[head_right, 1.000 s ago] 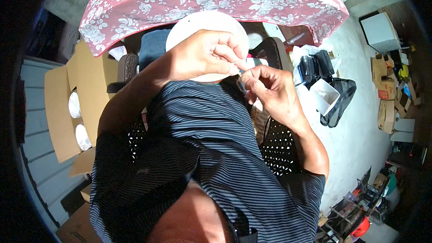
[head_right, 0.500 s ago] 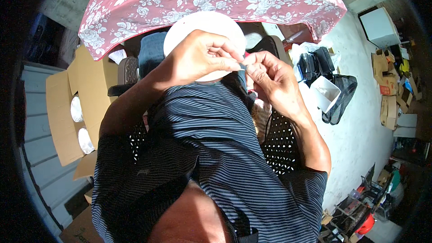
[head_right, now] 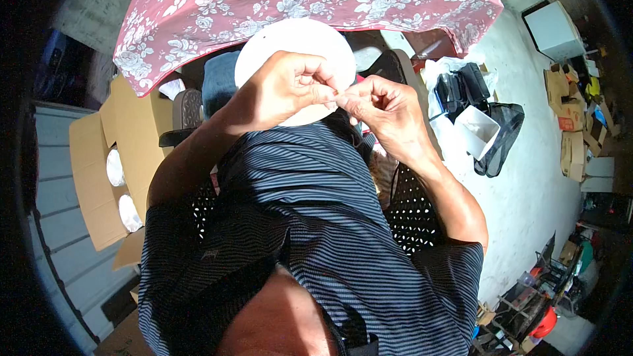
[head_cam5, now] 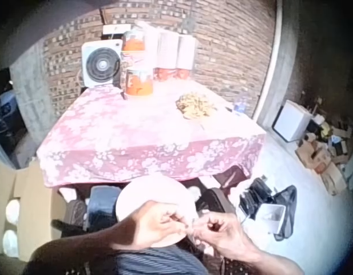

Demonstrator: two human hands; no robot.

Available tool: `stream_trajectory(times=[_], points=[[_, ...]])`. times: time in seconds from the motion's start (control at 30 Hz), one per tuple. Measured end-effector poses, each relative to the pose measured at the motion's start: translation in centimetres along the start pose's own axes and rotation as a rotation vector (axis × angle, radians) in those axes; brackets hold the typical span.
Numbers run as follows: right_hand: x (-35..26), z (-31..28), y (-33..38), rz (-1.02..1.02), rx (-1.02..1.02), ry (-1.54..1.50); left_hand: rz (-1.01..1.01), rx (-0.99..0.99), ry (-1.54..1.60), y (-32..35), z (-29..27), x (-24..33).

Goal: Attaching elastic strings to paper buckets by threading them through pre-punched holes.

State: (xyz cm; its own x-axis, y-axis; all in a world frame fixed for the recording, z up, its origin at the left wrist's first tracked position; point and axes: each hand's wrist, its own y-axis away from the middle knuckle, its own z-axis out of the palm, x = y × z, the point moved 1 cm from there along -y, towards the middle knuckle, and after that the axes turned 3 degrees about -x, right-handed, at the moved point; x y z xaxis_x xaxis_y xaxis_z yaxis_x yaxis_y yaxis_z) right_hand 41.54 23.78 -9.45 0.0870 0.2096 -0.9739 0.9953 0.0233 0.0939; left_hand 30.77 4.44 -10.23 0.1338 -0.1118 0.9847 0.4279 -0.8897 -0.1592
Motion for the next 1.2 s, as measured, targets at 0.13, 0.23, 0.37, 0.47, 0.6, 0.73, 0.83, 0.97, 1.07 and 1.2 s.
stream_trajectory(times=[0.13, 0.23, 0.37, 0.47, 0.6, 0.73, 0.83, 0.97, 1.07, 1.2], points=[[0.7, 0.4, 0.0, -0.051, 0.062, -0.036, 0.005, 0.042, -0.046, 0.1, 0.3, -0.3], [0.3, 0.4, 0.1, -0.028, 0.071, 0.014, 0.041, 0.052, -0.012, 0.1, 0.0, -0.3], [0.2, 0.5, 0.3, -0.031, 0.034, 0.011, -0.046, 0.058, 0.242, 0.2, -0.3, -0.3], [0.8, 1.0, 0.5, -0.111, 0.047, 0.024, -0.054, 0.116, 0.298, 0.4, -0.4, -0.8], [0.8, 1.2, 0.7, -0.141, 0.066, 0.039, -0.058, 0.088, 0.113, 0.5, -0.6, -0.2], [0.4, 1.0, 0.8, -0.119, 0.065, 0.059, -0.05, 0.144, -0.061, 0.9, 0.1, 0.7], [0.5, 0.9, 0.8, -0.119, 0.056, 0.072, -0.056, 0.148, -0.239, 1.1, 0.6, 1.4], [0.3, 0.8, 0.6, -0.169, 0.076, 0.071, -0.052, 0.118, -0.379, 1.1, 0.9, 1.4], [0.3, 0.7, 0.5, -0.182, 0.072, 0.057, -0.086, 0.109, -0.303, 0.6, 0.7, 0.9], [0.1, 0.6, 0.4, -0.147, 0.078, 0.045, -0.007, -0.038, 0.102, 0.2, -0.2, -0.1]])
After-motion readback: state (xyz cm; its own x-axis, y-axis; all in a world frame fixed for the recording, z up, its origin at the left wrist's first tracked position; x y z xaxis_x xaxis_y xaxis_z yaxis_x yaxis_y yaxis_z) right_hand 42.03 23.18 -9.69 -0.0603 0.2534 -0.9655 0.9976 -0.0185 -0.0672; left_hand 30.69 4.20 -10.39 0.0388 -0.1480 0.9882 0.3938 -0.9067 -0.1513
